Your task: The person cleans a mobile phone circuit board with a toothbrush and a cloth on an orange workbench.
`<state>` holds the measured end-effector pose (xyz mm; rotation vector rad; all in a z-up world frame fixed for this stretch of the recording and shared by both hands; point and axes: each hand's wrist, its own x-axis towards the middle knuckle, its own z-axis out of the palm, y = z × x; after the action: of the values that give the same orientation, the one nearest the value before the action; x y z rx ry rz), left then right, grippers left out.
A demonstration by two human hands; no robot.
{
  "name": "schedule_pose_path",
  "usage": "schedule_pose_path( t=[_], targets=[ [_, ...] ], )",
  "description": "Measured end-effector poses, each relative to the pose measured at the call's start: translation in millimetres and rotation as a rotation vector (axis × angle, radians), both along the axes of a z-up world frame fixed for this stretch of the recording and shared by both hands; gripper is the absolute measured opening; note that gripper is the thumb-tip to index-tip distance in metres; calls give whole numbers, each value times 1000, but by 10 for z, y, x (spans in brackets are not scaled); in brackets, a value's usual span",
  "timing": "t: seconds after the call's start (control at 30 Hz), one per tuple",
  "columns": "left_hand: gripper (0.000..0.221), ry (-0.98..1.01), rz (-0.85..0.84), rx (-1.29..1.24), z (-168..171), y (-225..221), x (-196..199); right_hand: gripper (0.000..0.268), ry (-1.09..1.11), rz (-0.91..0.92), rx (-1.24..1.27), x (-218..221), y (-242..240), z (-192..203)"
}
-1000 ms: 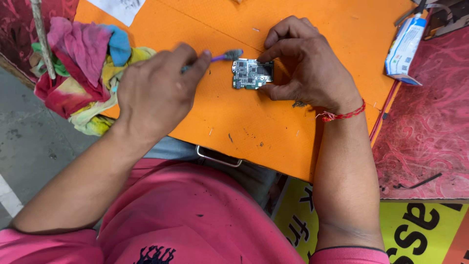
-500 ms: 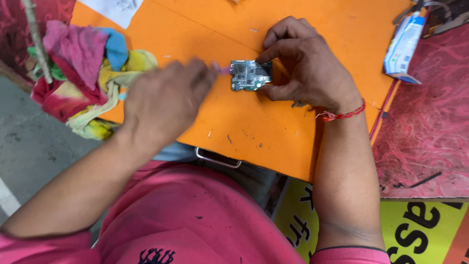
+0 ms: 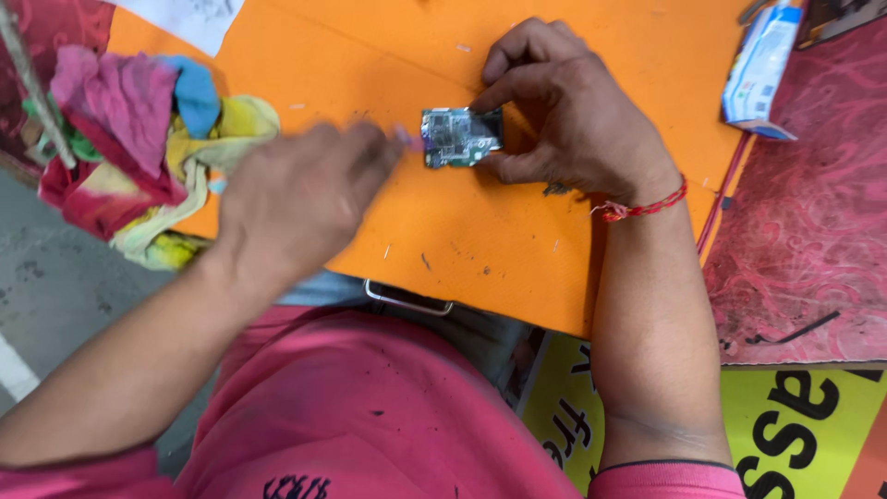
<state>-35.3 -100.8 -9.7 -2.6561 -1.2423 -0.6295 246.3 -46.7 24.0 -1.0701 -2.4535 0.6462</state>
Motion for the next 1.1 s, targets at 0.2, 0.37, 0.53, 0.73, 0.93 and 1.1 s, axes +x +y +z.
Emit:
schedule_pose_path(
  t=[0.2,0.37,0.53,0.73,0.93,1.1],
  targets=[
    [18,-94,-30,26,-53,12,-48,45,0,-1,-49,83,-11,-98],
    [22,-61,-103,65,-24,-23,-1,46,-21,7,-67,21,-26,40],
    [22,-98,-109,14,57,50,-19,40,-65,-16,-25,-59,-67,206],
    [25,-100,-134,57,114,65,-39,35,-38,34,-25,59,-51,61],
    [28,-103,-37,12,87,38,-26,40,-37,23,-69,-33,-36,167],
    [21,-96,-103,17,73,10,-9,37,9,3,-119,-50,-56,231]
  ],
)
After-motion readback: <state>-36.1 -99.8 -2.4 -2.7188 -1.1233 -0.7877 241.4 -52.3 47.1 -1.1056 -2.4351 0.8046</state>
